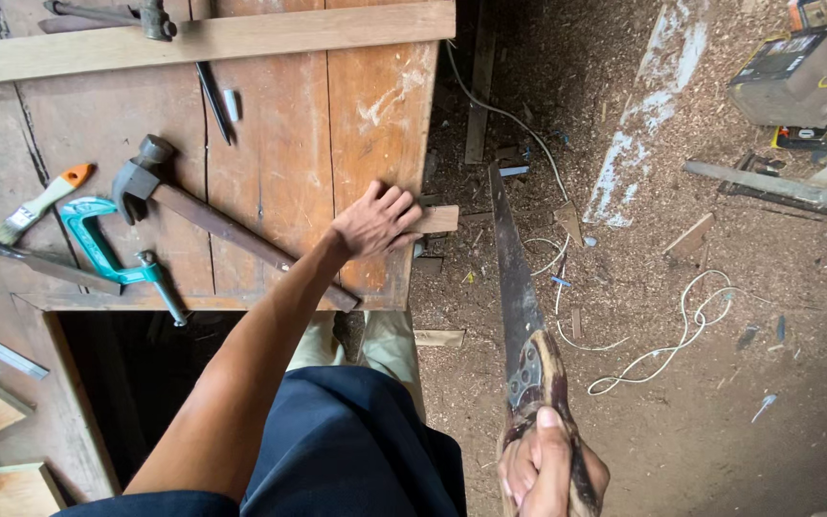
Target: The person secures a small wooden piece to a workbench using a green C-clamp, then uses a hand saw to cut the wood along a marked line. The person removes the clamp and continues sawing the piece to separate it.
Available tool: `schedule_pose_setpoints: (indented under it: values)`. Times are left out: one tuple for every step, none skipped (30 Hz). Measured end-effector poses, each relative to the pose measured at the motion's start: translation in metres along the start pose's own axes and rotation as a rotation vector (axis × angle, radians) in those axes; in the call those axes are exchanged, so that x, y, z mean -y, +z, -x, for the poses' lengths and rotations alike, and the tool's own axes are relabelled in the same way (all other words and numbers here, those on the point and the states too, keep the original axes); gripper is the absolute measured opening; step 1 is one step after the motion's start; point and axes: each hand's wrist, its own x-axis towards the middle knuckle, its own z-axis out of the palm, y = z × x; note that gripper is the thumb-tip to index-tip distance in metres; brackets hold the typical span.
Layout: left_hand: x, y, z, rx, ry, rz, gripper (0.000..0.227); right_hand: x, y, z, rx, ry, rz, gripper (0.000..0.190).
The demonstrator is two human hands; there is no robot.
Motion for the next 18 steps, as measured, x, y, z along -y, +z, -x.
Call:
schedule_pose_setpoints:
  values:
    - [-0.001,0.001,0.0,0.029,0.002,0.004,0.058,0.006,0.006,0.0,0.031,-0.009,-0.014,0.045]
    - [0.0,0.001,-0.002,0.054,0.004,0.006,0.058,0.011,0.013,0.001,0.06,-0.022,-0.03,0.044]
    - [0.001,0.0,-0.003,0.061,-0.001,0.009,0.058,0.016,0.02,0.002,0.09,-0.035,-0.046,0.044]
    - [0.0,0.0,-0.003,0.071,-0.002,0.015,0.059,0.018,0.026,0.006,0.091,-0.005,-0.055,0.044]
    - [-0.001,0.0,-0.001,0.081,-0.003,0.021,0.059,0.018,0.032,0.009,0.093,0.026,-0.064,0.044]
    - [-0.001,-0.001,-0.002,0.07,-0.006,0.016,0.059,0.017,0.035,0.009,0.092,0.053,-0.073,0.044]
    - [-0.001,-0.001,-0.003,0.058,-0.01,0.011,0.059,0.016,0.038,0.009,0.106,0.042,-0.072,0.046]
    - [-0.003,-0.002,-0.002,0.047,-0.011,0.009,0.059,0.013,0.039,0.009,0.116,0.032,-0.07,0.048]
    - [-0.004,-0.002,-0.001,0.037,-0.007,0.007,0.058,0.011,0.04,0.009,0.127,0.023,-0.068,0.049]
    - [-0.003,-0.003,-0.001,0.025,-0.003,-0.001,0.058,0.009,0.041,0.009,0.132,0.031,-0.082,0.049]
    - [-0.001,-0.004,0.0,0.013,0.001,-0.008,0.057,0.007,0.042,0.009,0.138,0.04,-0.096,0.049]
    - [-0.001,-0.006,0.002,0.0,0.0,-0.007,0.056,0.007,0.041,0.011,0.141,0.051,-0.109,0.048]
    - [-0.002,-0.007,0.004,-0.014,-0.001,-0.005,0.055,0.007,0.041,0.013,0.138,0.071,-0.098,0.048]
    - [-0.001,-0.008,0.002,-0.032,-0.002,-0.005,0.055,0.007,0.041,0.014,0.133,0.087,-0.087,0.048]
    - [-0.001,-0.01,0.0,-0.039,0.0,-0.003,0.055,0.008,0.041,0.015,0.129,0.102,-0.076,0.047]
    - [-0.001,-0.011,-0.001,-0.043,-0.001,-0.002,0.055,0.01,0.042,0.015,0.13,0.09,-0.086,0.046]
    - [-0.001,-0.013,-0.001,-0.048,-0.003,0.0,0.055,0.011,0.043,0.016,0.13,0.077,-0.095,0.045]
    - [-0.003,-0.013,0.001,-0.009,-0.002,-0.004,0.054,0.011,0.043,0.018,0.134,0.07,-0.101,0.044]
